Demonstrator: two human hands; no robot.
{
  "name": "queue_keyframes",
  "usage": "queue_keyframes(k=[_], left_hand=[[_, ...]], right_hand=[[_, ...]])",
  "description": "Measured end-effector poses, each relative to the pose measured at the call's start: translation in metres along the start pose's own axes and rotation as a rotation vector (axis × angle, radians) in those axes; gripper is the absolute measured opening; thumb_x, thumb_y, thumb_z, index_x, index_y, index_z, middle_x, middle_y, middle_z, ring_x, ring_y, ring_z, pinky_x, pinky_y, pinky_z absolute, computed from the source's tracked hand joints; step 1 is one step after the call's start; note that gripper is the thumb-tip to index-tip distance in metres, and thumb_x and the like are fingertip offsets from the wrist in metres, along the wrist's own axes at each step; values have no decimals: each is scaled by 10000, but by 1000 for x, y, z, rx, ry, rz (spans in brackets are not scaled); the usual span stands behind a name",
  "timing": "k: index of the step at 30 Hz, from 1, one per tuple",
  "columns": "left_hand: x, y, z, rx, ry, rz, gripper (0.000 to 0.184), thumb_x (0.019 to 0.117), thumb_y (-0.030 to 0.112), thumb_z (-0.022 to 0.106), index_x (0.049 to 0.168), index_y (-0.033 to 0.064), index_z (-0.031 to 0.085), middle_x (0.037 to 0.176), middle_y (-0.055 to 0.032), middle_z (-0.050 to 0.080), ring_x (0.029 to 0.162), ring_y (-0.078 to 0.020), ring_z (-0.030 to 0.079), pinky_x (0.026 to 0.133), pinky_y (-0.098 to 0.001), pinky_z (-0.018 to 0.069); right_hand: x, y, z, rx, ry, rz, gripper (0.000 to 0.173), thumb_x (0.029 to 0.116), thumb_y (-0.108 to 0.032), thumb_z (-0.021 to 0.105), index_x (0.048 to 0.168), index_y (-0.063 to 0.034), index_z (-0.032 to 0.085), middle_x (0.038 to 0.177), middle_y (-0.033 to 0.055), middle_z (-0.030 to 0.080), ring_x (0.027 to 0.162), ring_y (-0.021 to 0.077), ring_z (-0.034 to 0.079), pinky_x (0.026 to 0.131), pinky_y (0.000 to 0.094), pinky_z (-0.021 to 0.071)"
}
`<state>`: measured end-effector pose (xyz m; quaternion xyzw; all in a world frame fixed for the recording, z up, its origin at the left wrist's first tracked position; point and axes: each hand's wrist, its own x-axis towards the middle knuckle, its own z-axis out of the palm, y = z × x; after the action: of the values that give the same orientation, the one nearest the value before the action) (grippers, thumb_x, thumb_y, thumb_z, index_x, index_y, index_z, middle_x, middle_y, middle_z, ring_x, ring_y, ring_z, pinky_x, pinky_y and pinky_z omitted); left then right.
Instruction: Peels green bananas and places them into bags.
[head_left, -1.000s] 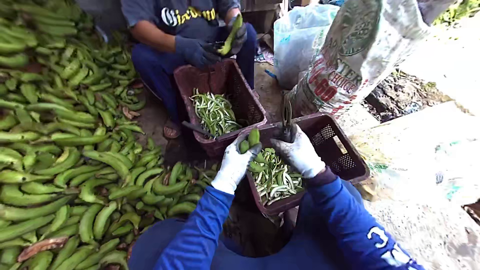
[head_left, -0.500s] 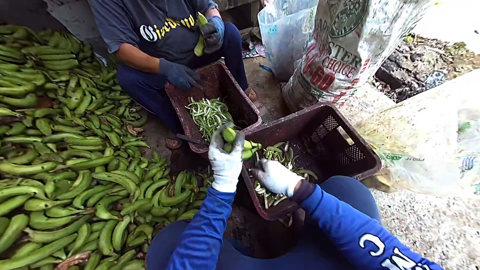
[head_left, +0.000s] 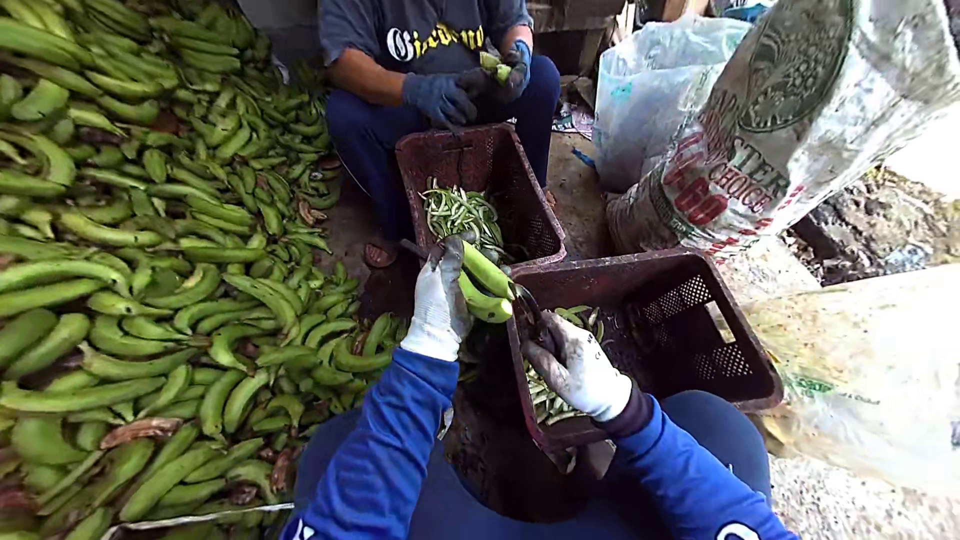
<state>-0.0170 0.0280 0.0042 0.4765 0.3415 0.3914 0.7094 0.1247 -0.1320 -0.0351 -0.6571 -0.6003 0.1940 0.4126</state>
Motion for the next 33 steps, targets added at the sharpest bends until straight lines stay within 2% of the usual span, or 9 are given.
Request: queue_keyframes(k=[5, 8, 14, 17, 20, 23, 25, 30, 33], left_hand=[[1, 3, 0, 61, -56, 66, 449, 1094, 480, 385, 1374, 186, 578, 1045, -122, 725, 861, -299, 723, 738, -503, 623], [-4, 6, 6, 94, -100, 97, 422, 1100, 451, 391, 1357, 179, 586, 991, -116, 727, 797, -275, 725, 693, -459, 632], [-4, -3, 9, 45, -113, 90, 427, 1113, 411, 361, 1333, 131, 594, 985, -136, 726, 793, -279, 729, 694, -458, 635], [-8, -9, 13, 119, -150, 54, 453, 1100, 461, 370, 1295, 143, 628, 980, -121, 738, 795, -244, 724, 681, -426, 626], [-13, -19, 16, 134, -265, 7, 531, 1066, 568, 374, 1268, 157, 645, 985, -108, 736, 799, -215, 712, 673, -388, 610], [-11, -21, 15, 130, -386, 11, 603, 1014, 659, 424, 1268, 158, 642, 996, -101, 728, 808, -203, 704, 676, -374, 610], [-14, -20, 16, 171, -452, 9, 619, 985, 687, 463, 1264, 169, 657, 984, -74, 723, 773, -171, 689, 649, -342, 602], [-17, -15, 18, 222, -513, -119, 451, 978, 513, 628, 1250, 155, 652, 942, -76, 710, 671, -144, 657, 571, -288, 576], [-17, -17, 13, 214, -519, -177, 431, 938, 413, 709, 1281, 157, 656, 1058, -97, 721, 682, -159, 654, 555, -289, 563]], right_hand=[[-1, 0, 1, -65, -46, 41, 402, 1013, -413, 571, 1234, -96, 683, 931, 23, 706, 787, 97, 646, 729, 340, 563], [2, -2, 3, -82, -70, 85, 400, 1010, -434, 562, 1187, -98, 688, 897, 30, 692, 797, 128, 648, 741, 384, 555], [7, 1, 5, -105, -69, 106, 377, 1004, -437, 556, 1128, -109, 696, 853, 26, 677, 774, 142, 642, 722, 397, 544], [12, 7, 3, -62, -36, 96, 327, 984, -405, 585, 1074, -109, 693, 806, 10, 657, 751, 131, 637, 709, 400, 548], [13, 14, -3, -39, 0, 59, 286, 963, -337, 609, 1116, -125, 727, 923, 8, 734, 879, 108, 694, 824, 406, 586], [11, 14, -6, -40, 20, 48, 266, 962, -320, 639, 1116, -121, 725, 957, 19, 740, 920, 109, 701, 862, 401, 590], [10, 13, -8, -23, 22, 47, 300, 977, -307, 651, 1193, -110, 715, 1035, 28, 748, 990, 96, 699, 937, 376, 577], [8, 13, -13, 8, -69, 96, 346, 995, -348, 639, 1258, -129, 690, 1099, 27, 735, 1027, 96, 686, 967, 369, 562], [10, 7, -12, -8, -131, 66, 351, 996, -377, 639, 1269, -164, 699, 1169, 25, 737, 1113, 118, 678, 1021, 415, 548]])
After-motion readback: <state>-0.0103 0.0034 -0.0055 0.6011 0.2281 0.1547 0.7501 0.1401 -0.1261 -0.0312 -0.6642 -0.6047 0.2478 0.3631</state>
